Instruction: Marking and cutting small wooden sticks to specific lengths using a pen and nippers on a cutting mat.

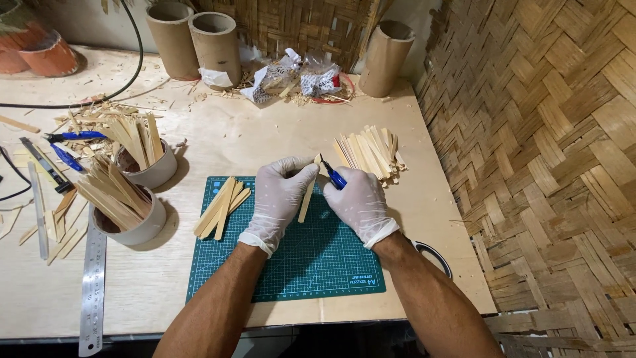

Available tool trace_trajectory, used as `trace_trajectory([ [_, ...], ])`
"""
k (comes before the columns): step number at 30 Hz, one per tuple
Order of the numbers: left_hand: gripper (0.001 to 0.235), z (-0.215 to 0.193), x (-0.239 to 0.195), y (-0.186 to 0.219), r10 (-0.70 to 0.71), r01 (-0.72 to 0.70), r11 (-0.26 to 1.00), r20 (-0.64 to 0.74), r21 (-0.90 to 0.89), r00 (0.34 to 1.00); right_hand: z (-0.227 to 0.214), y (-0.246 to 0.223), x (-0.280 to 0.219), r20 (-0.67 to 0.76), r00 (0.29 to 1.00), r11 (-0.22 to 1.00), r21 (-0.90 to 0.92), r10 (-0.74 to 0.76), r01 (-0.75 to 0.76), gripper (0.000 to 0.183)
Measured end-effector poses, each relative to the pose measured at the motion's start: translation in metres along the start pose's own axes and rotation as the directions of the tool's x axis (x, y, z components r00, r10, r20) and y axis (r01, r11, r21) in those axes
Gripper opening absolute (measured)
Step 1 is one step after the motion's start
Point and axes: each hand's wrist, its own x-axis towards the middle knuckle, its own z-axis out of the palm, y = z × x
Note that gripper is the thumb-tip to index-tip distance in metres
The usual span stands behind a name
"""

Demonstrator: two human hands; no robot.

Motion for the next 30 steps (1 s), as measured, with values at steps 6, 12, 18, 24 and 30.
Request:
trace_trajectory([
  [6, 0.018, -0.002, -0.001, 0.004, 0.008, -0.008, 1.000, -0.009, 0.016, 1.000, 0.005, -0.001, 0.005, -0.011, 1.000, 1.000, 0.020, -0.002, 0.002, 0.030],
  [12, 0.019, -0.003, 0.001, 0.005, 0.021, -0.021, 0.999, -0.013, 0.029, 1.000, 0.008, -0.003, 0.009, -0.025, 1.000, 0.999, 0.050, -0.003, 0.004, 0.035],
  [18, 0.025, -0.001, 0.002, 0.000, -0.003, 0.003, 1.000, -0.030, 0.011, 1.000, 0.013, 0.004, 0.014, -0.038, 0.999, 0.997, 0.082, -0.011, 0.014, 0.034],
  [24, 0.025, -0.013, 0.002, 0.014, 0.009, 0.004, 0.988, -0.087, 0.156, 0.996, 0.014, 0.007, 0.007, -0.192, 0.976, 0.988, 0.100, -0.097, 0.118, 0.035],
  [30, 0.019, -0.070, 0.018, 0.028, 0.188, -0.089, 0.788, -0.100, 0.609, 0.977, 0.018, 0.031, 0.028, -0.396, 0.899, 0.957, 0.137, -0.185, 0.257, 0.029],
])
